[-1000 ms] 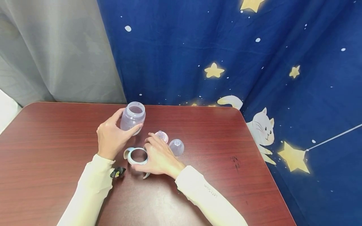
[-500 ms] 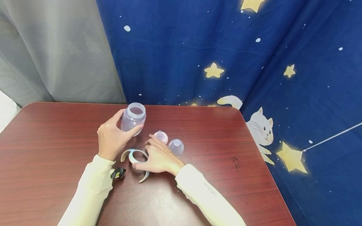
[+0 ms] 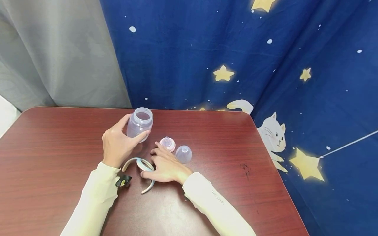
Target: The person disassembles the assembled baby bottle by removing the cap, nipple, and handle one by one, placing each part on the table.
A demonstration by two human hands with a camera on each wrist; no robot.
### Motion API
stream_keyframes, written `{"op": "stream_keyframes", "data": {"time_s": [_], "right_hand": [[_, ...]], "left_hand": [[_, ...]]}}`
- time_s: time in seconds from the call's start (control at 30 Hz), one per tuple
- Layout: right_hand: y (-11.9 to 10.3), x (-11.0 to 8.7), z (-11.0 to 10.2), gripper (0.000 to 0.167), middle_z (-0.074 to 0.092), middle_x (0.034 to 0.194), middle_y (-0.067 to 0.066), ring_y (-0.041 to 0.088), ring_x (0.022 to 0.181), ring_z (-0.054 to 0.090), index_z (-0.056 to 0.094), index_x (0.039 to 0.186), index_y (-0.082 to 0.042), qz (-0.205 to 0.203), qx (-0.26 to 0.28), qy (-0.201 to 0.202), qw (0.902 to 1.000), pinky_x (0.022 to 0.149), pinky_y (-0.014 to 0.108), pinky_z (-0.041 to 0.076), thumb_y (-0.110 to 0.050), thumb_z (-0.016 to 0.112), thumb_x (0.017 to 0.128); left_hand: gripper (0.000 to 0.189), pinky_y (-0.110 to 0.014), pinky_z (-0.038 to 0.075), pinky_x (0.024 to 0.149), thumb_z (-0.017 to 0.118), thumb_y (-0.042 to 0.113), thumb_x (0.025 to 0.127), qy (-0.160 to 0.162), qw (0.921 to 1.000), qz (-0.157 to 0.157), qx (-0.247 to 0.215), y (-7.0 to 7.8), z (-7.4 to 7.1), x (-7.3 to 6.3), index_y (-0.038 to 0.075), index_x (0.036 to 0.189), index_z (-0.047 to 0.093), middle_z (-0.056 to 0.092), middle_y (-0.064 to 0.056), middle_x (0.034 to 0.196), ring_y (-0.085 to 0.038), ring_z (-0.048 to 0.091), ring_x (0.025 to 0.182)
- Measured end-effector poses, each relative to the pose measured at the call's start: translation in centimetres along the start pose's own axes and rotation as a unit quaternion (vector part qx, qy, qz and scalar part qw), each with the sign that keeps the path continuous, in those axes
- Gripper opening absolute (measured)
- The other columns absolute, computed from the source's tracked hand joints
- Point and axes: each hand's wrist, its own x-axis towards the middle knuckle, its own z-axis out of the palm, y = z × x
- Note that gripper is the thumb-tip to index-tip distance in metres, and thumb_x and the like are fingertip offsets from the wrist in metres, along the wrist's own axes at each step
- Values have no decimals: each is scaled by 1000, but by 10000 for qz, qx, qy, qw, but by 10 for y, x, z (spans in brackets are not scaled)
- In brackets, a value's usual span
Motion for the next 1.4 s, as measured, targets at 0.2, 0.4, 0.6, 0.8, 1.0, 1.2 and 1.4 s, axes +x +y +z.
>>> {"op": "stream_keyframes", "data": {"time_s": [0.2, 0.4, 0.6, 0.8, 1.0, 1.2, 1.4], "right_hand": [[0, 0, 1, 42, 56, 136, 6, 29, 150, 20, 72, 101, -14, -15, -82, 39, 10000, 120, 35, 15, -52, 59, 85], [3, 1, -11, 47, 58, 131, 9, 34, 149, 23, 72, 99, -11, -68, 101, 264, 9996, 119, 42, 17, -55, 62, 87], [9, 1, -41, 47, 60, 129, 10, 32, 145, 31, 68, 113, -9, 332, 550, 1422, 9878, 114, 53, 25, -51, 62, 91], [11, 9, -63, 50, 55, 140, 7, 24, 143, 33, 58, 134, -12, 584, 846, 2484, 9632, 112, 51, 26, -43, 61, 95], [14, 19, -67, 47, 57, 138, 8, 25, 142, 36, 59, 135, -10, 463, 660, 2431, 9666, 112, 51, 27, -35, 65, 95], [16, 26, -64, 43, 60, 129, 7, 27, 140, 37, 63, 130, -10, 428, 321, 2375, 9699, 108, 51, 32, -32, 67, 94], [17, 31, -59, 42, 61, 124, 7, 28, 136, 41, 66, 125, -10, 225, -128, 2443, 9693, 104, 49, 36, -34, 71, 91]], "left_hand": [[69, -48, 46, 60, 87, 52, 66, 4, 10000, 12, 32, -1, 0, 0, 15, 120, 68, 73, -9, 99, -32, 65, 73], [68, -48, 46, 60, 87, 52, 66, -35, 10000, 3, -26, -3, 1, 0, 16, 120, 68, 73, -7, 98, -31, 66, 74], [63, -47, 45, 61, 87, 51, 67, -311, 9989, -151, -308, -8, 3, 0, 18, 118, 69, 73, -3, 96, -28, 67, 75], [66, -43, 46, 71, 87, 47, 71, -908, 9922, -351, -785, -12, 6, 0, 16, 125, 65, 73, -5, 105, -25, 68, 86], [70, -44, 50, 80, 86, 41, 75, -1589, 9788, -564, -1161, -18, 7, 3, 11, 133, 59, 71, -10, 115, -25, 67, 99], [74, -48, 47, 90, 85, 36, 76, -2251, 9647, -712, -1168, -25, 6, 6, 8, 137, 53, 69, -12, 121, -28, 64, 106], [74, -50, 43, 94, 83, 34, 78, -2735, 9523, -797, -1091, -32, 6, 8, 6, 139, 51, 67, -12, 125, -30, 64, 110]]}}
